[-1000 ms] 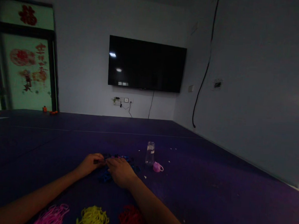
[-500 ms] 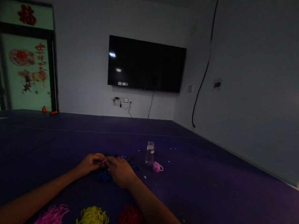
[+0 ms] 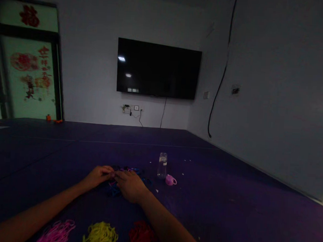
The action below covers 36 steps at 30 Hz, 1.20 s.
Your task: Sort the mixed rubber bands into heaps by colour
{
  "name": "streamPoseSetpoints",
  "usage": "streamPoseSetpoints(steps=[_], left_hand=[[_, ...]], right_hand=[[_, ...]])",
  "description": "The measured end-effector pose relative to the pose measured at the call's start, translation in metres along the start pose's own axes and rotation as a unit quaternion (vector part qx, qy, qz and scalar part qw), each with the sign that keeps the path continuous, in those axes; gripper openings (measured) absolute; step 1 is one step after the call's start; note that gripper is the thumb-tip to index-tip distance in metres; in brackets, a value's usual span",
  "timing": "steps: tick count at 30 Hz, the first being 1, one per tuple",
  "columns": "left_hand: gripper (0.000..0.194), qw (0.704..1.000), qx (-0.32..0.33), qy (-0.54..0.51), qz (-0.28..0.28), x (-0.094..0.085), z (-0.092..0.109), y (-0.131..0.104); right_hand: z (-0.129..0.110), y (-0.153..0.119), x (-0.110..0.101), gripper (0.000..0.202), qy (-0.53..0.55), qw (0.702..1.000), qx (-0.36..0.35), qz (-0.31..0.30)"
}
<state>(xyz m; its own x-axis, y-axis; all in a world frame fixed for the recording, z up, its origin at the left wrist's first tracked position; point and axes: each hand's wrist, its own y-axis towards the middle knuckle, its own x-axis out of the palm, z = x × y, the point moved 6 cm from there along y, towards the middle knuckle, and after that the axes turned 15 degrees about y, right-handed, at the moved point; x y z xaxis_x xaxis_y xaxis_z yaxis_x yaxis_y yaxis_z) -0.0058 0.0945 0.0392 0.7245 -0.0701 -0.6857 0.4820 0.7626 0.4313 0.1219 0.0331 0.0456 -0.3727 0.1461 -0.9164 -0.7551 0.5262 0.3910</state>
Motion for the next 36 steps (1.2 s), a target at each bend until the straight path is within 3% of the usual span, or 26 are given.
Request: streamPoseSetpoints(steps=[8,14,26,36], left_hand=[[0.029,0.995,-0.05,-0.045,0.072,-0.006,-0.023,0.002],[0.024,0.987,-0.098,-0.089,0.091,-0.006,-0.029,0.001],[0.02,0.987,-0.108,-0.096,0.064,-0.004,-0.028,0.0],[0.015,0.986,-0.091,-0.139,0.024,0.001,-0.017,-0.001]], right_hand=[[-0.01,0.0,0.0,0.03,0.07,0.997,-0.02,0.012],[-0.014,0.0,0.003,0.029,0.095,0.995,-0.02,0.008],[-0.008,-0.001,0.002,0.032,0.131,0.991,0.002,0.016],[-0.004,-0.002,-0.002,0.037,0.124,0.99,0.034,0.062]])
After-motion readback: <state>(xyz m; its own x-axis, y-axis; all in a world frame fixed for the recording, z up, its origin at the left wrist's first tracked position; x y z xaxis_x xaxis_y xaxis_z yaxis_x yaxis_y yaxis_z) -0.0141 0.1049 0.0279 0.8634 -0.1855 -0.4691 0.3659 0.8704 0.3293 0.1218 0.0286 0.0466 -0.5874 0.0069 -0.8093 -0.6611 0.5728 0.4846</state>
